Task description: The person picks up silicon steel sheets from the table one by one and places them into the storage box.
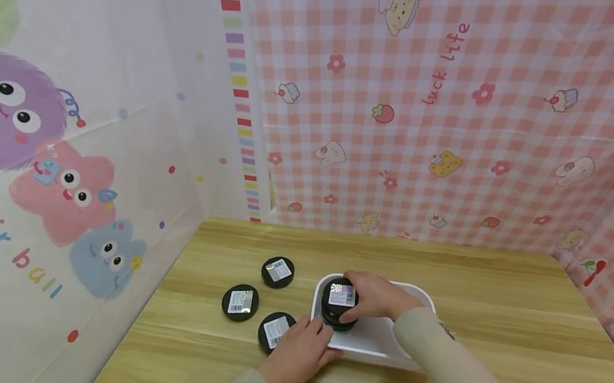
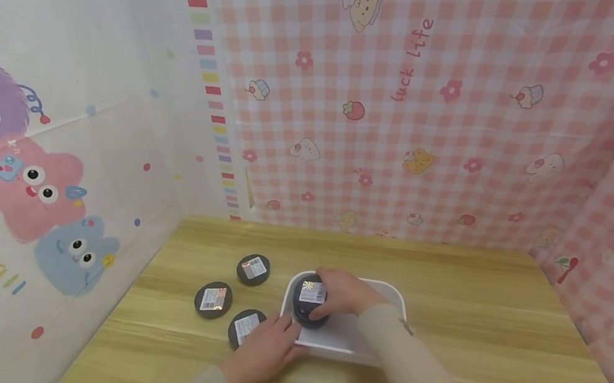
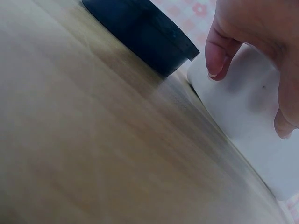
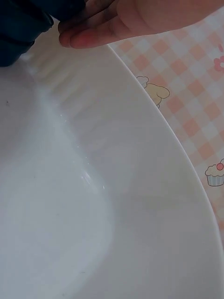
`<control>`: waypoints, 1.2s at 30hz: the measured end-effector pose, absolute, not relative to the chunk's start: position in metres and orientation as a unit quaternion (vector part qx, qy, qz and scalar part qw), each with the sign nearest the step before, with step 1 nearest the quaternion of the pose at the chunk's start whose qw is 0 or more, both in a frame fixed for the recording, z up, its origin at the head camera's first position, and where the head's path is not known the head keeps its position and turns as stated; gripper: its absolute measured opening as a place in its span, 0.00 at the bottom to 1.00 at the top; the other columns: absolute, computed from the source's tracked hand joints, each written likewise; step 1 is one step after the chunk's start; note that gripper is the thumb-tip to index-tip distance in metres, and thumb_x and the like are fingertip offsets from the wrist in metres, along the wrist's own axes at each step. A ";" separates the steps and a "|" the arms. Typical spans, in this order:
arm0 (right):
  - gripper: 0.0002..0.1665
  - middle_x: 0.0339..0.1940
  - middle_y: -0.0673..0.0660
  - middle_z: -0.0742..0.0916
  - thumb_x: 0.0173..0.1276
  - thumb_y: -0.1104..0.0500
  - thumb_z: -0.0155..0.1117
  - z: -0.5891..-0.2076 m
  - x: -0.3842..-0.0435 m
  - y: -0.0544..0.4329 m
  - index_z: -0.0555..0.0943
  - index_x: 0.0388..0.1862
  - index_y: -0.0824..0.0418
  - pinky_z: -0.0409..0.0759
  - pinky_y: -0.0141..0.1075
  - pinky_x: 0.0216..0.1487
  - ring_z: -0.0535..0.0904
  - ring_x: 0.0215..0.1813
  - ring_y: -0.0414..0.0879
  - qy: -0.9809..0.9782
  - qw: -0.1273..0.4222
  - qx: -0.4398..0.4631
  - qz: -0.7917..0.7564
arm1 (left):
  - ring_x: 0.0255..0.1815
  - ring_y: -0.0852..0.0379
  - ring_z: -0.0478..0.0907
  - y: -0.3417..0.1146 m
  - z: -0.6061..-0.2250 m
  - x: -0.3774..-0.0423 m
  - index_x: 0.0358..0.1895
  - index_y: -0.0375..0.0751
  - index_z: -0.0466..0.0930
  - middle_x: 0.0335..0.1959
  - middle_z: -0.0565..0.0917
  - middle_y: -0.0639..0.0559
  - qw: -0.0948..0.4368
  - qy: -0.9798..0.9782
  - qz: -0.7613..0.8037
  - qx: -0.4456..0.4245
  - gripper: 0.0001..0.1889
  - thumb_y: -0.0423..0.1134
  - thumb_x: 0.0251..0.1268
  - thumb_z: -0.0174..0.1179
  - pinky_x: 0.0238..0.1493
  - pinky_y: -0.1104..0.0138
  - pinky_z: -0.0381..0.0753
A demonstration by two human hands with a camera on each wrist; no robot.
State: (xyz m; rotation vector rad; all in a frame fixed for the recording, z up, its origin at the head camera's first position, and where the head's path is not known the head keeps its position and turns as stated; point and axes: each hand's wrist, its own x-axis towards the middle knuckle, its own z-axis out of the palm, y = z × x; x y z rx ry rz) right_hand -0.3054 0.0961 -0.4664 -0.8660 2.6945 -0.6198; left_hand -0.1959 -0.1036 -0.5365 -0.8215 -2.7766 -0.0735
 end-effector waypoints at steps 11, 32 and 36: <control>0.52 0.53 0.58 0.85 0.46 0.47 0.85 -0.471 -0.305 0.096 0.71 0.65 0.68 0.78 0.49 0.60 0.81 0.54 0.50 0.916 0.112 -0.323 -0.210 | 0.39 0.54 0.72 -0.103 -0.534 -0.195 0.44 0.49 0.75 0.37 0.77 0.55 0.119 -0.953 -0.024 -0.278 0.21 0.64 0.73 0.50 0.42 0.66 0.75; 0.58 0.62 0.57 0.82 0.45 0.43 0.86 -0.471 -0.304 0.096 0.69 0.71 0.63 0.75 0.50 0.66 0.78 0.62 0.50 0.924 0.142 -0.287 -0.209 | 0.39 0.55 0.72 -0.102 -0.530 -0.192 0.43 0.49 0.76 0.38 0.77 0.55 0.124 -0.952 -0.026 -0.279 0.21 0.63 0.73 0.50 0.43 0.66 0.75; 0.58 0.62 0.58 0.82 0.46 0.41 0.85 -0.468 -0.303 0.098 0.69 0.71 0.62 0.75 0.51 0.66 0.78 0.62 0.52 0.926 0.135 -0.289 -0.200 | 0.39 0.55 0.71 -0.103 -0.532 -0.193 0.43 0.50 0.76 0.37 0.77 0.55 0.120 -0.952 -0.027 -0.280 0.21 0.63 0.73 0.50 0.43 0.66 0.75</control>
